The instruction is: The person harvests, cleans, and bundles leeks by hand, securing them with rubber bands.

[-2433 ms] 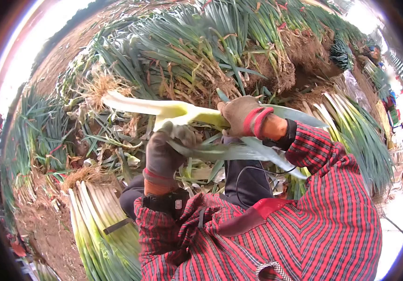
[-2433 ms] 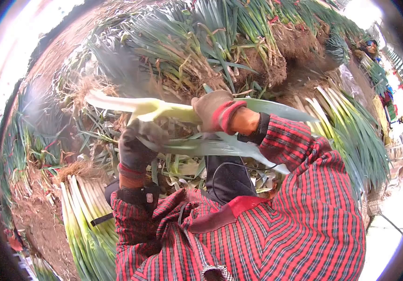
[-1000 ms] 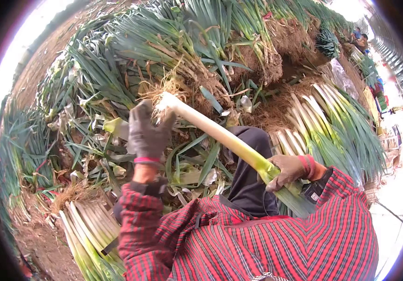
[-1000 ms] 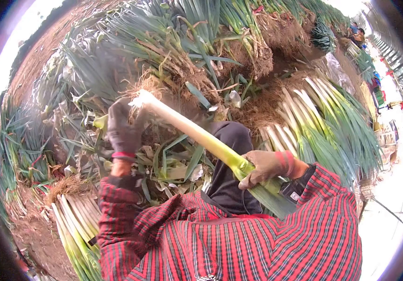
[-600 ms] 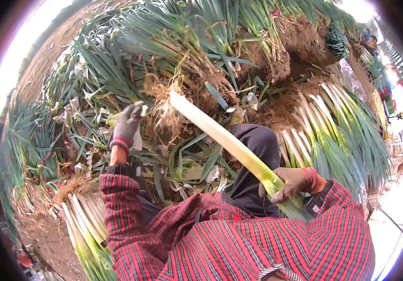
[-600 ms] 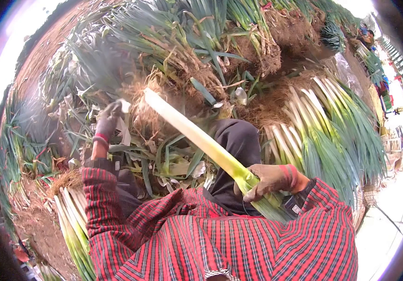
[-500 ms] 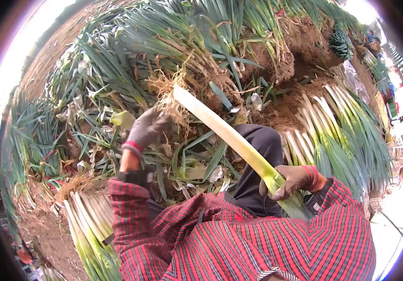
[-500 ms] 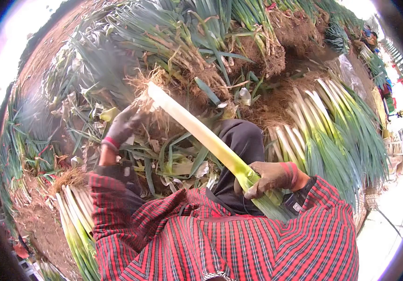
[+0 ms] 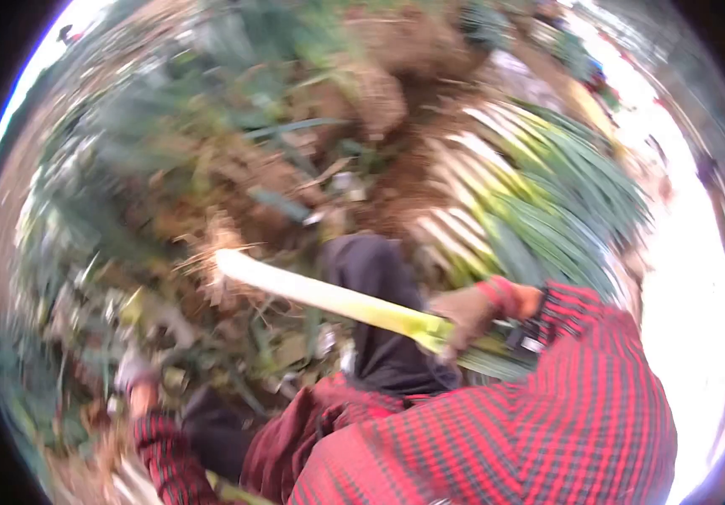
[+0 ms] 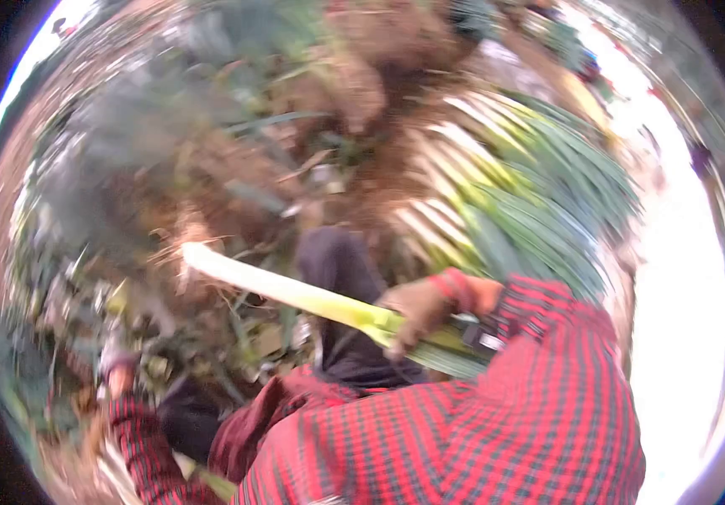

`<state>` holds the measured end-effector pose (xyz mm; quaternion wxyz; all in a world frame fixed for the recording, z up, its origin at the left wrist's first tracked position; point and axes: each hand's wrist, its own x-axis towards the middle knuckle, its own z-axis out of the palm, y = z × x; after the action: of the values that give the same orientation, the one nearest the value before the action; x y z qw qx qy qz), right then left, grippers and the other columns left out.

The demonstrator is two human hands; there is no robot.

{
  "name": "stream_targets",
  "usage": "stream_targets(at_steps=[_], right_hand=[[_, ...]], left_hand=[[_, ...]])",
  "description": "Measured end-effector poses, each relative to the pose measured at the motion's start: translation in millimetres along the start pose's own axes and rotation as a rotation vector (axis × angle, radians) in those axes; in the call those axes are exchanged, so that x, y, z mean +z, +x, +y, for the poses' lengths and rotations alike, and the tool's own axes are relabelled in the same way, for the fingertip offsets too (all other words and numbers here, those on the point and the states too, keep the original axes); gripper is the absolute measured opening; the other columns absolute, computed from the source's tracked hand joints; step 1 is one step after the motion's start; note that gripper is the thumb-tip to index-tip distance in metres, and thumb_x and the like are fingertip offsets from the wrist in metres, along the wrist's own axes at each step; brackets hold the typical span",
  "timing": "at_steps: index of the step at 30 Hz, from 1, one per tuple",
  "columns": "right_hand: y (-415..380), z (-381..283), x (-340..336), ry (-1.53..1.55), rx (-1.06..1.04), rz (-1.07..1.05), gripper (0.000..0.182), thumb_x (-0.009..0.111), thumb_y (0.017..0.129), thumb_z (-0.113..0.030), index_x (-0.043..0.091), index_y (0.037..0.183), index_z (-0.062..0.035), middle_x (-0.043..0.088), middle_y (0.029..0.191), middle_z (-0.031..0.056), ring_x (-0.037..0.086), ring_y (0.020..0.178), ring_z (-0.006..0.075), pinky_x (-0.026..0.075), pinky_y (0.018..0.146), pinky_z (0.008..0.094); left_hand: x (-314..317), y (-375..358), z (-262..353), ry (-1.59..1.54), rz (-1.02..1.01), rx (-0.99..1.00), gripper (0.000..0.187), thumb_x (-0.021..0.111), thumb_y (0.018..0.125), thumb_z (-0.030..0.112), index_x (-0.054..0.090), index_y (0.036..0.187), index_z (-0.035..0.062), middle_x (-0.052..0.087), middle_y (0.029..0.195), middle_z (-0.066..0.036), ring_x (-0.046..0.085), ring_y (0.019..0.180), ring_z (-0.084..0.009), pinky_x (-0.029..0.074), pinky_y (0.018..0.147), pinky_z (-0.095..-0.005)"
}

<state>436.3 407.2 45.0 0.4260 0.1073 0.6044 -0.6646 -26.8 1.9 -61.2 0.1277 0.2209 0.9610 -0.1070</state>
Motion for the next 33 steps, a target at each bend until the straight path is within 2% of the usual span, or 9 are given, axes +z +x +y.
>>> stream_targets(at_steps=[2,5,10,14,17,21,23,28,33], right_hand=[[-25,-30,-3,-0.143,0.121,0.307,0.037,0.081,0.074,-0.022,0.061,0.101,-0.0045,0.067,0.083,0.0009,0.06,0.075,0.0102,0.051,0.067,0.0299],[-71,-41,-21,-0.442,0.209,0.536,0.053,0.082,0.068,-0.03,0.061,0.111,-0.0061,0.07,0.088,0.0067,0.065,0.079,0.0171,0.053,0.073,0.0331],[-184,-23,-76,-0.727,0.399,0.811,0.066,0.081,0.066,-0.041,0.061,0.117,-0.0038,0.069,0.09,0.0146,0.066,0.081,0.0248,0.053,0.076,0.0363],[-257,-18,-138,-0.738,0.611,0.78,0.078,0.08,0.067,-0.044,0.056,0.128,-0.0022,0.069,0.103,0.018,0.067,0.092,0.0277,0.053,0.083,0.0387],[-311,90,-223,-1.119,0.62,1.089,0.094,0.082,0.065,-0.047,0.044,0.14,-0.0046,0.062,0.124,0.0203,0.059,0.115,0.0332,0.048,0.097,0.0442],[-289,122,-281,-1.02,1.379,1.1,0.09,0.086,0.06,-0.039,0.049,0.138,-0.0117,0.057,0.132,0.0187,0.057,0.12,0.0334,0.047,0.102,0.0408],[-243,125,-292,-1.075,1.102,1.295,0.064,0.078,0.069,-0.038,0.062,0.123,-0.0079,0.063,0.121,0.02,0.061,0.111,0.0347,0.05,0.095,0.0435],[-62,19,-342,-1.362,0.536,1.169,0.041,0.059,0.083,-0.042,0.071,0.094,-0.0044,0.068,0.095,0.0216,0.064,0.092,0.0399,0.049,0.083,0.0492],[160,-104,-323,-1.386,0.033,0.962,0.036,0.063,0.082,-0.04,0.067,0.105,-0.0121,0.068,0.098,0.015,0.064,0.095,0.0368,0.05,0.084,0.0459]], left_hand=[[-9,-20,23,0.216,-0.265,-0.227,0.089,0.065,0.071,0.072,0.048,0.141,0.0186,0.064,0.122,-0.02,0.063,0.109,-0.0403,0.051,0.088,-0.0483],[8,-36,36,0.075,-0.355,-0.142,0.049,0.069,0.078,0.046,0.071,0.107,0.0065,0.068,0.113,-0.019,0.063,0.11,-0.0338,0.051,0.091,-0.0445],[85,0,-6,-0.109,-0.356,0.112,0.04,0.067,0.08,0.036,0.07,0.109,0.0093,0.068,0.111,-0.018,0.064,0.107,-0.0339,0.051,0.09,-0.0427],[37,-30,46,-0.192,-0.308,0.111,0.041,0.067,0.08,0.037,0.069,0.111,0.0104,0.068,0.111,-0.017,0.063,0.108,-0.0332,0.05,0.09,-0.044],[34,-41,64,-0.21,-0.334,0.226,0.044,0.062,0.082,0.043,0.069,0.11,0.0093,0.067,0.111,-0.018,0.062,0.108,-0.0349,0.049,0.092,-0.0452],[16,-61,81,-0.132,-0.459,0.117,0.044,0.058,0.083,0.038,0.065,0.121,0.0169,0.064,0.12,-0.017,0.06,0.114,-0.0335,0.048,0.097,-0.043],[-13,-76,96,-0.053,-0.46,0.061,0.046,0.056,0.082,0.036,0.063,0.123,0.0166,0.065,0.12,-0.017,0.06,0.114,-0.033,0.048,0.097,-0.0444],[-17,-65,104,-0.061,-0.403,0.128,0.039,0.056,0.085,0.041,0.07,0.11,0.0134,0.068,0.112,-0.016,0.066,0.105,-0.0311,0.052,0.09,-0.0458],[-2,-34,121,0.011,-0.261,0.274,0.028,0.06,0.083,0.028,0.071,0.106,0.0181,0.07,0.106,-0.009,0.067,0.1,-0.0279,0.053,0.085,-0.0418]])
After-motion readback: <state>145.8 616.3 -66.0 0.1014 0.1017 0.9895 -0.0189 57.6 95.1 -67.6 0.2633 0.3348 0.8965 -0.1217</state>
